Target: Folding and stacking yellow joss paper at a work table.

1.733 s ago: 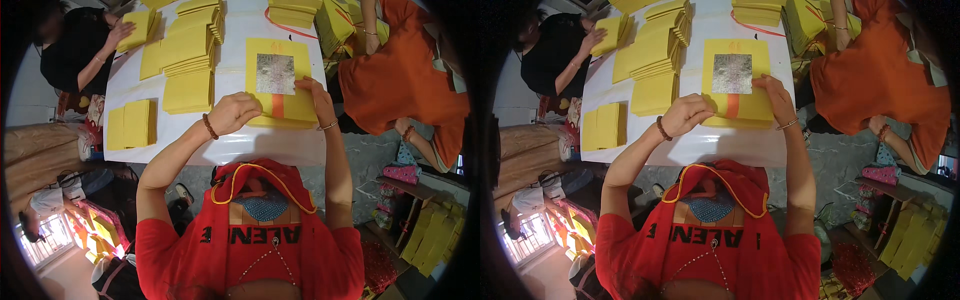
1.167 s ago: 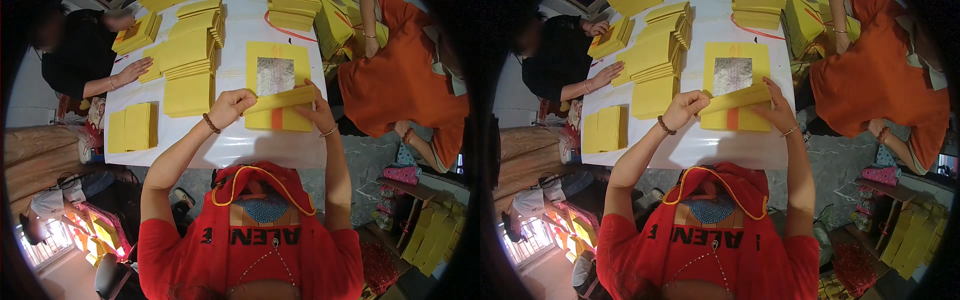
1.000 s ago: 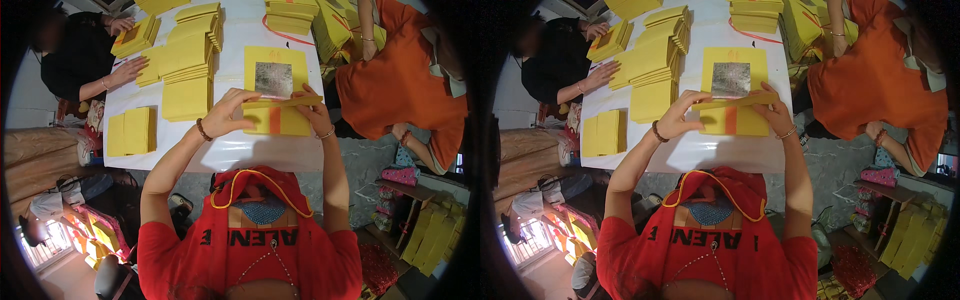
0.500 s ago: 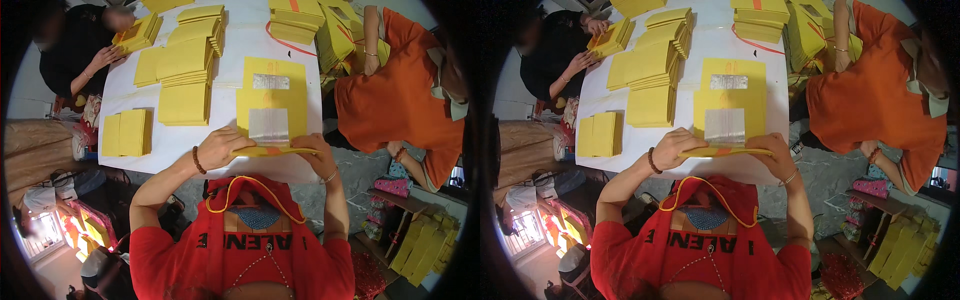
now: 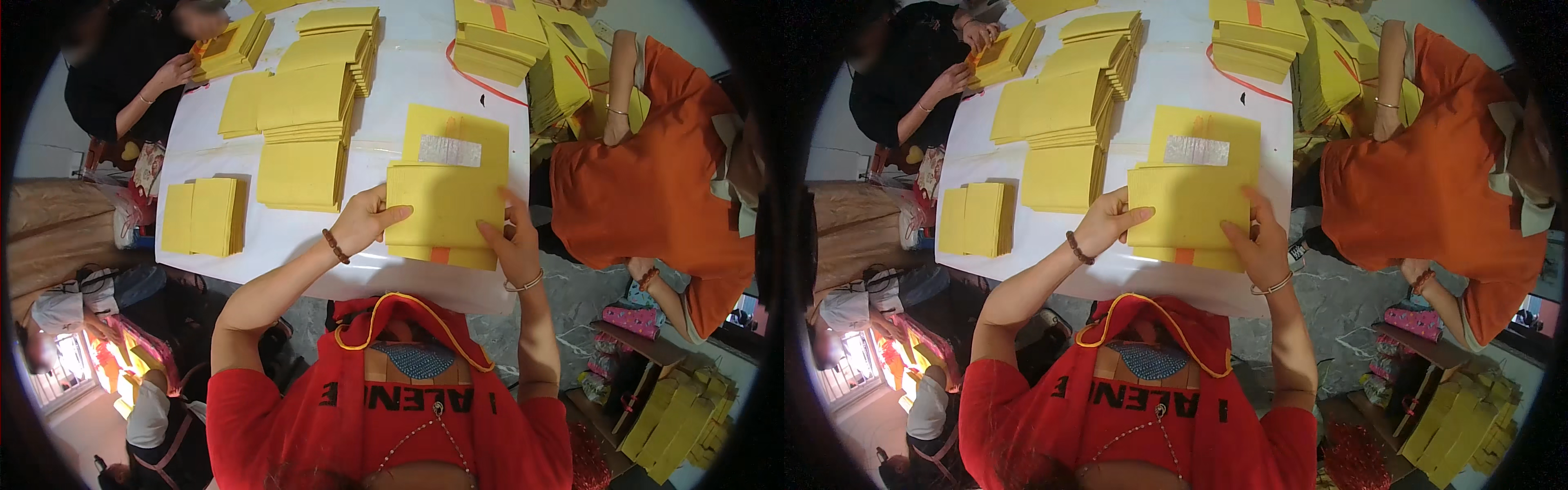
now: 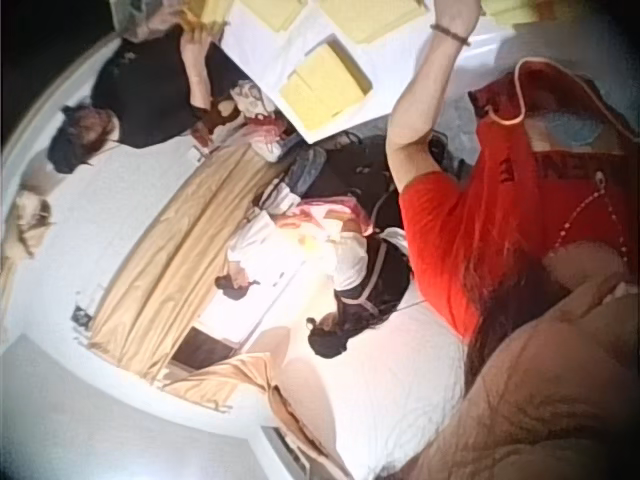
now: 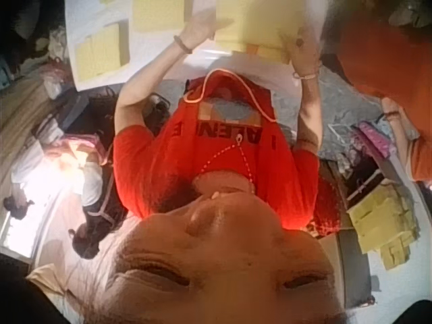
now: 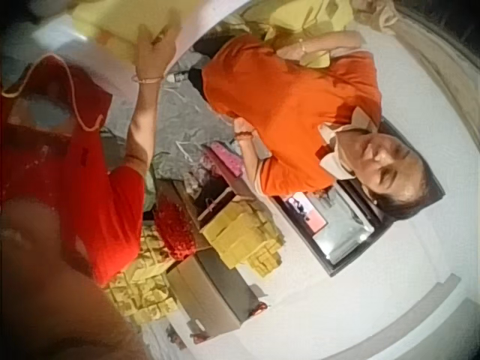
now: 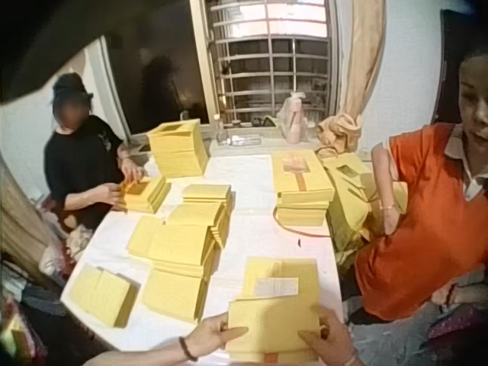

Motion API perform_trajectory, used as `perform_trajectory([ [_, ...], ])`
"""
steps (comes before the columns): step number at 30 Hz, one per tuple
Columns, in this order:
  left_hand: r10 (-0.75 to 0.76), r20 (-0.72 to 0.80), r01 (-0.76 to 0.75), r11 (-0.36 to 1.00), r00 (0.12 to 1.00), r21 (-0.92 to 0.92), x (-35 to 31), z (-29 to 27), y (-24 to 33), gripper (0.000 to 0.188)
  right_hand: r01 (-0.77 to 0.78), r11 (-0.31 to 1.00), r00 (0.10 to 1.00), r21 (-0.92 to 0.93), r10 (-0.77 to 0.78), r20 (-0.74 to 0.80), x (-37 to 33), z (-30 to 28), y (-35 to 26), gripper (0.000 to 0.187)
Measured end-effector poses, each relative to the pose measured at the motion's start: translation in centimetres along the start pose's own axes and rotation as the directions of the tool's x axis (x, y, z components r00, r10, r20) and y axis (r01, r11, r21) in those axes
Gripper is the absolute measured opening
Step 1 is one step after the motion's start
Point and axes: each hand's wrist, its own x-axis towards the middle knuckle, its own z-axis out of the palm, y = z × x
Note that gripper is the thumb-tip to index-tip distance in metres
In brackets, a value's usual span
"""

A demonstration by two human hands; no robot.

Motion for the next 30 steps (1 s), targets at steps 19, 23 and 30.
perform_trajectory([
  [19, 0.171, -0.311, -0.176, 0.984, 0.935, 0.01, -1.5, 2.3, -3.0, 0.05, 0.028, 0.949, 0.997, -0.315, -0.051, -0.065, 0.5, 0.6, 0.4, 0.042],
  [23, 0.129, -0.326, -0.168, 0.981, 0.937, -0.093, -1.1, 2.2, -3.2, 0.039, 0.017, 0.961, 0.995, -0.276, -0.045, -0.093, 0.7, 0.7, 0.9, 0.042],
  [30, 0.273, -0.378, -0.295, 0.956, 0.885, -0.001, -1.5, 2.8, -3.9, 0.034, -0.013, 0.935, 0.993, -0.355, -0.03, -0.114, 0.6, 0.9, 0.5, 0.041],
])
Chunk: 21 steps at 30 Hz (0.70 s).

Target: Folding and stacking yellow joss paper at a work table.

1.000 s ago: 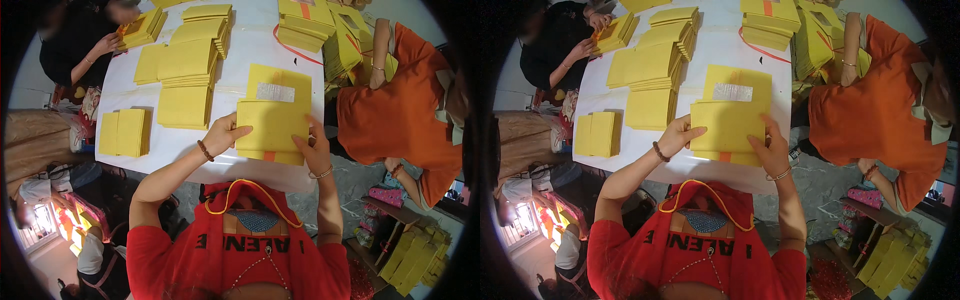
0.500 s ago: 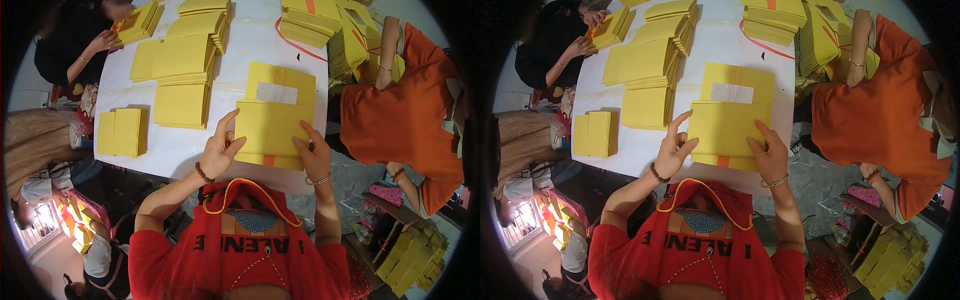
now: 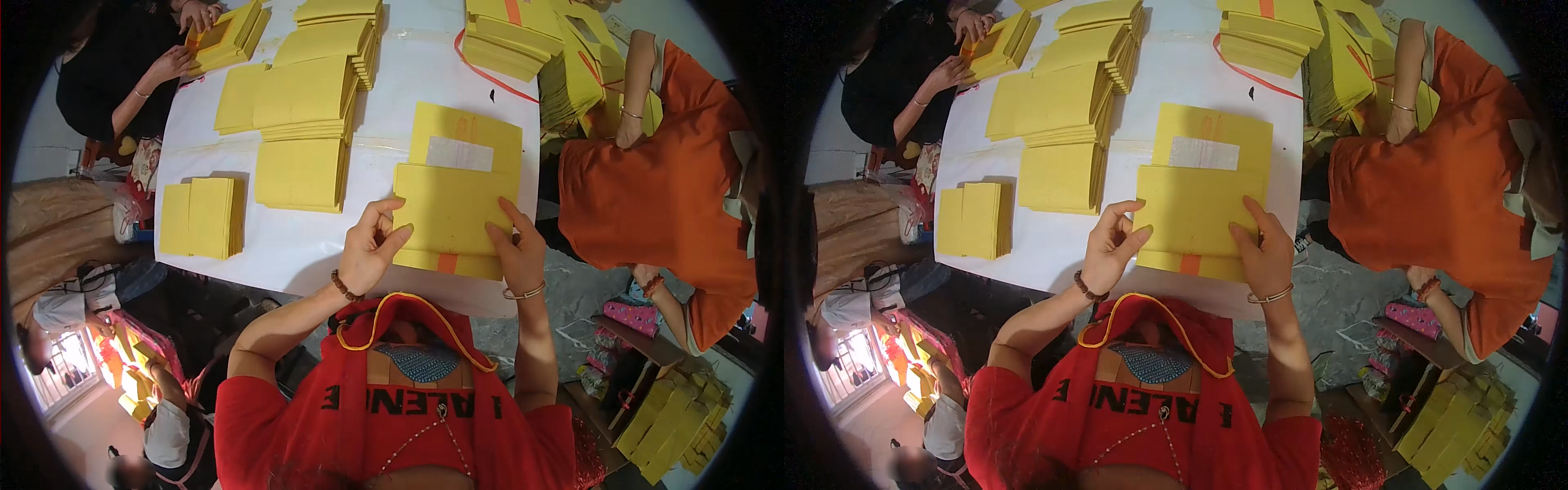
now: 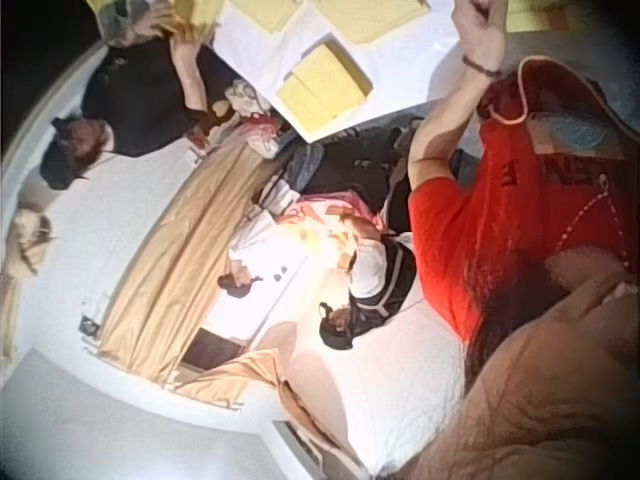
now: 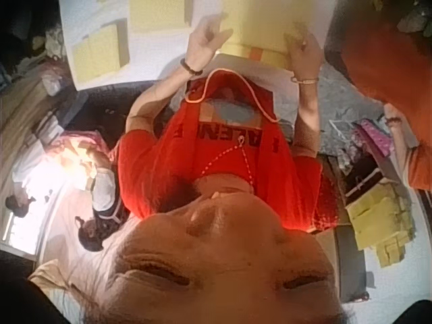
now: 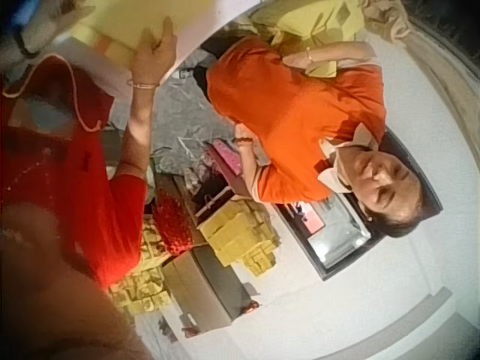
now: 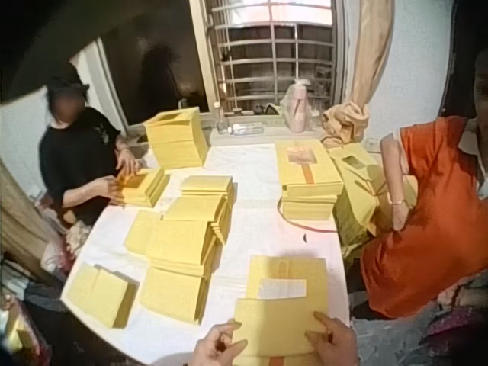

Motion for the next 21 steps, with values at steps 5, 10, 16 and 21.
perform_trajectory([
  [5, 0.281, -0.01, -0.244, 0.849, 0.96, 0.468, -0.2, -0.2, 2.3, 0.038, 0.005, 1.0, 1.0, -0.029, -0.005, -0.024, 0.0, 0.1, 0.1, 0.041],
  [10, 0.423, 0.633, -0.761, 0.376, 0.649, 0.529, 0.0, 1.4, 5.9, 0.059, 0.078, 0.997, 0.996, 0.021, -0.077, -0.053, 0.0, 0.6, 0.7, 0.041],
  [16, 0.315, 0.732, -0.794, 0.31, 0.605, 0.523, 2.7, 2.4, 4.0, 0.073, 0.05, 0.999, 0.998, -0.013, -0.05, -0.037, -0.1, 0.5, 0.3, 0.04],
  [21, 0.27, 0.74, -0.787, 0.256, 0.616, 0.562, 2.8, 2.6, 2.6, 0.071, 0.064, 0.998, 0.996, 0.029, -0.062, -0.067, 0.0, 0.7, 0.6, 0.041],
])
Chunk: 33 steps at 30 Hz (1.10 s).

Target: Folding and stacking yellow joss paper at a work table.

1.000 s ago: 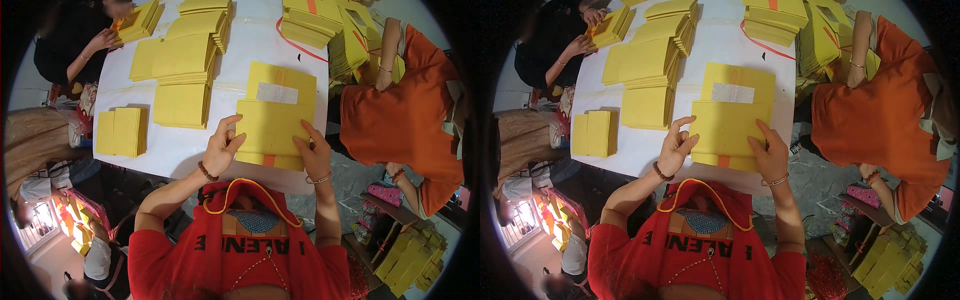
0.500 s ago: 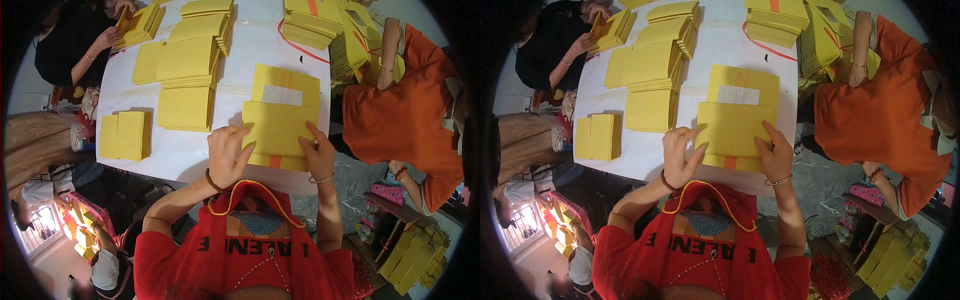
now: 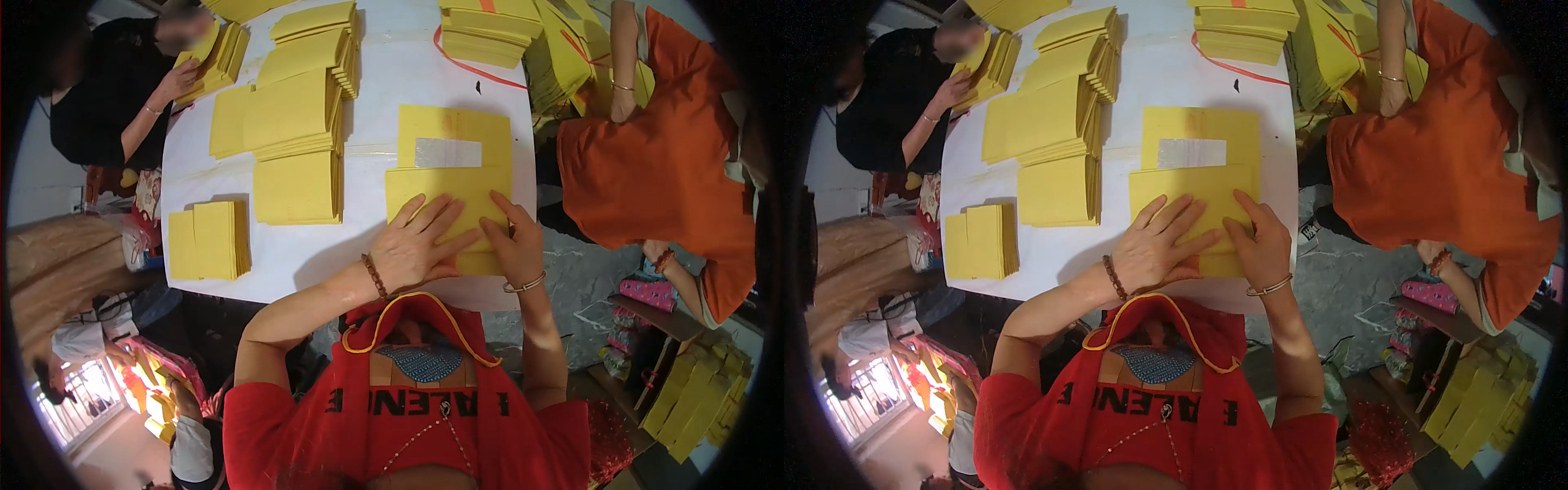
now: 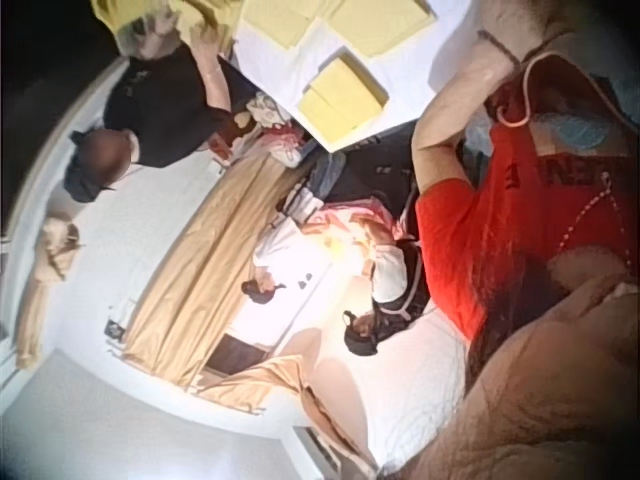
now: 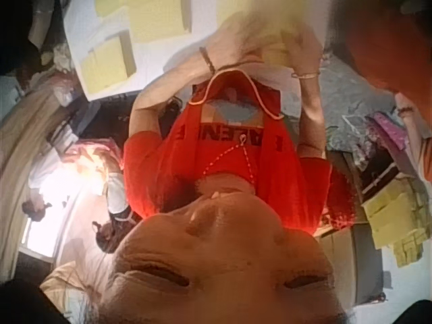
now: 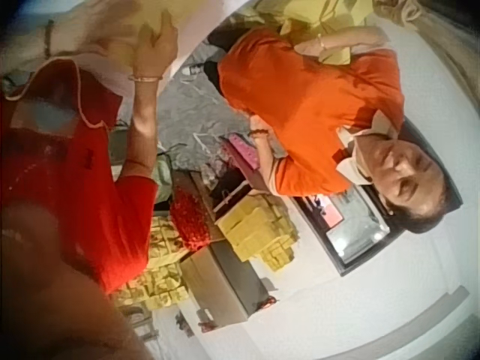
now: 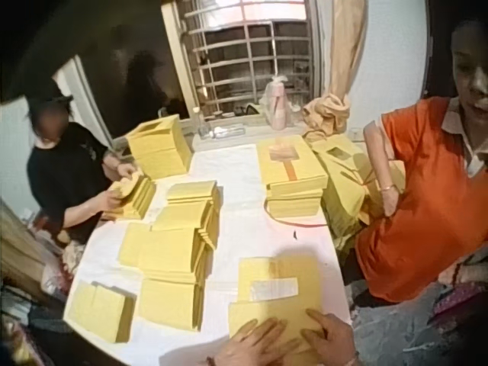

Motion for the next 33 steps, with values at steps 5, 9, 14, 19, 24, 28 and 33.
perform_trajectory([
  [5, -0.031, 0.059, 0.031, 1.0, 0.998, 0.003, 0.2, 0.3, 0.1, 0.066, 0.09, 0.943, 0.993, -0.319, -0.108, -0.038, -0.7, -0.3, -1.8, 0.041],
  [9, -0.001, 0.072, 0.002, 1.0, 0.997, -0.003, 0.0, 0.5, -0.3, 0.064, 0.338, 0.704, 0.888, -0.625, -0.458, -0.035, 0.0, 0.5, -4.9, 0.048],
  [14, 0.016, 0.019, -0.016, 0.999, 1.0, -0.035, -0.2, 1.2, -0.6, 0.058, 0.517, 0.744, 0.85, -0.423, -0.388, 0.356, 0.6, 2.4, -2.4, 0.055],
  [19, -0.023, -0.048, 0.006, 0.945, 0.999, -0.328, -0.7, 1.5, -2.7, 0.057, 0.392, 0.888, 0.9, -0.24, -0.316, 0.301, 0.5, 2.3, -1.9, 0.055],
  [24, -0.167, -0.08, 0.134, 0.939, 0.983, -0.316, -0.4, 0.5, -1.8, 0.061, 0.485, 0.729, 0.872, -0.484, -0.358, 0.335, 0.5, 2.7, -2.1, 0.051],
  [28, -0.218, -0.034, 0.215, 0.974, 0.975, -0.068, -0.7, 0.7, -1.6, 0.067, 0.529, 0.669, 0.848, -0.523, -0.383, 0.367, 0.5, 2.9, -2.7, 0.051],
  [33, -0.204, -0.053, 0.191, 0.963, 0.978, -0.19, -1.1, 1.3, -2.4, 0.075, 0.535, 0.617, 0.845, -0.577, -0.383, 0.373, 0.5, 3.1, -2.8, 0.053],
])
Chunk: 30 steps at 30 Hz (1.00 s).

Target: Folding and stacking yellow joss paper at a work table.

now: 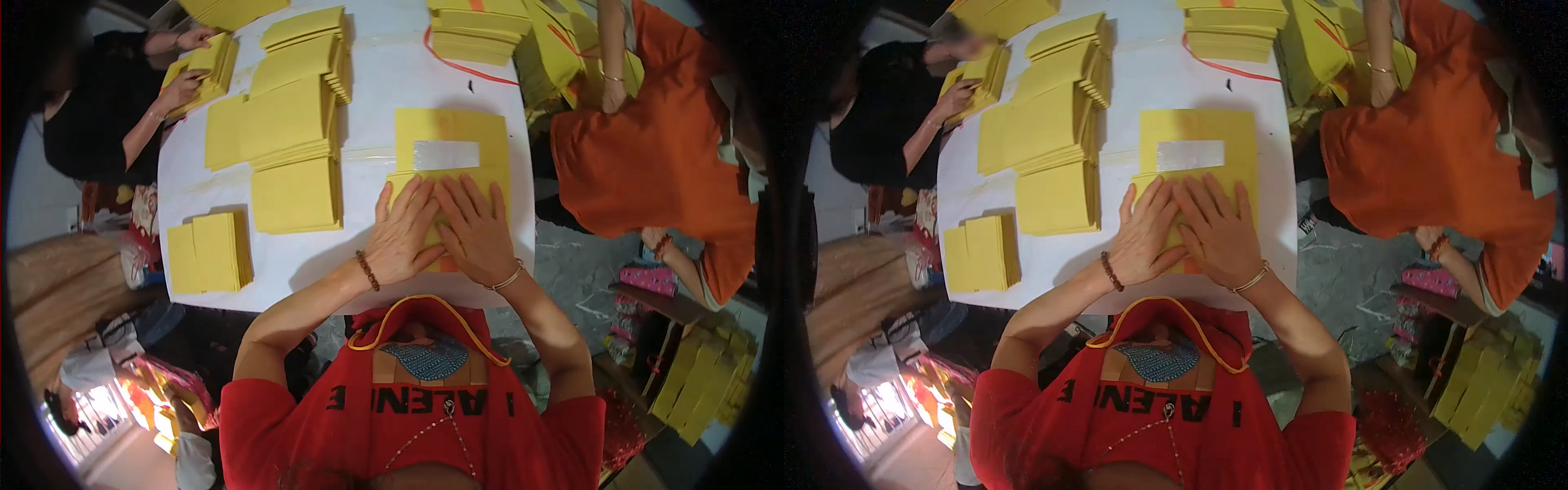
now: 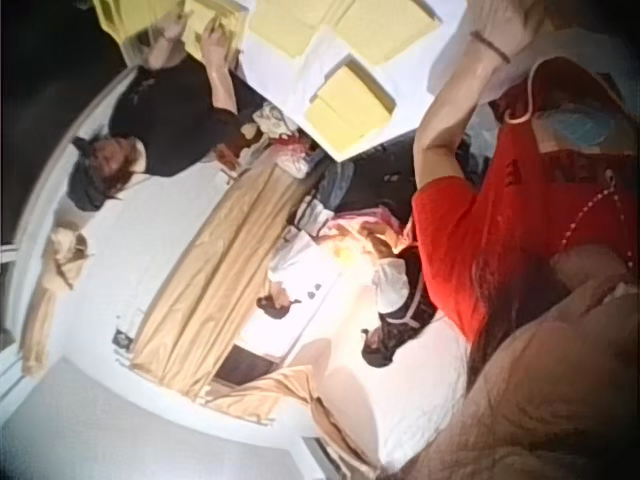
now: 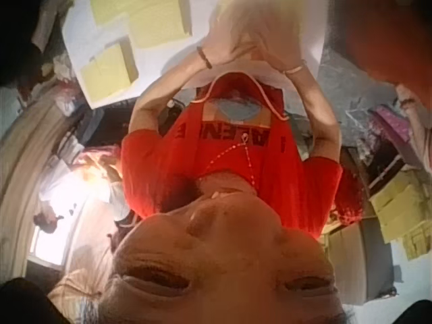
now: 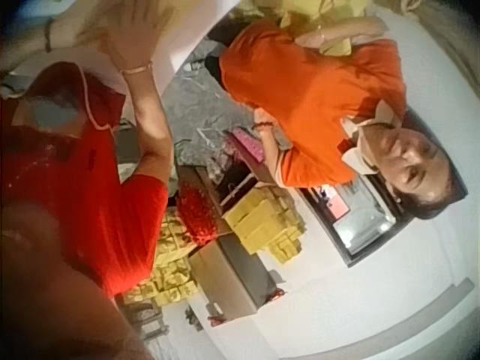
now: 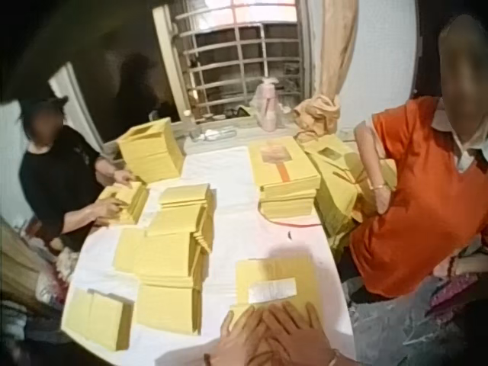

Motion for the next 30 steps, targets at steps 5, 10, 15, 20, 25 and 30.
perform_trajectory([
  [5, -0.047, -0.114, 0.023, 0.98, 0.992, -0.199, -0.1, -0.3, 0.0, 0.083, 0.026, 1.0, 1.0, -0.001, -0.026, -0.008, 0.0, 0.6, 0.1, 0.053],
  [10, 0.072, -0.043, -0.074, 0.996, 0.996, -0.043, -1.0, -2.5, 0.6, 0.073, 0.038, 0.989, 0.999, -0.142, -0.037, 0.008, 0.1, 0.9, -0.2, 0.052],
  [15, 0.307, -0.249, -0.164, 0.869, 0.919, 0.466, -1.8, 0.2, 1.3, 0.045, -0.081, 0.93, 0.993, 0.359, 0.045, 0.109, 0.2, 0.4, 2.5, 0.064],
  [20, -0.025, 0.019, 0.013, 0.882, 1.0, 0.471, 1.3, 0.1, 5.8, 0.042, -0.113, 0.058, 0.9, 0.992, 0.428, 0.078, 1.1, -2.6, 4.4, 0.053],
  [25, 0.044, -0.002, -0.038, 0.896, 0.999, 0.443, 2.1, -0.9, 4.3, 0.035, -0.097, 0.257, 0.818, 0.962, 0.571, -0.07, 0.5, -4.1, 4.2, 0.05],
  [30, 0.015, -0.399, 0.128, 0.936, 0.917, 0.329, -6.1, -8.0, -1.3, 0.044, -0.111, 0.279, 0.781, 0.954, 0.618, -0.09, -2.9, -3.2, 6.5, 0.041],
])
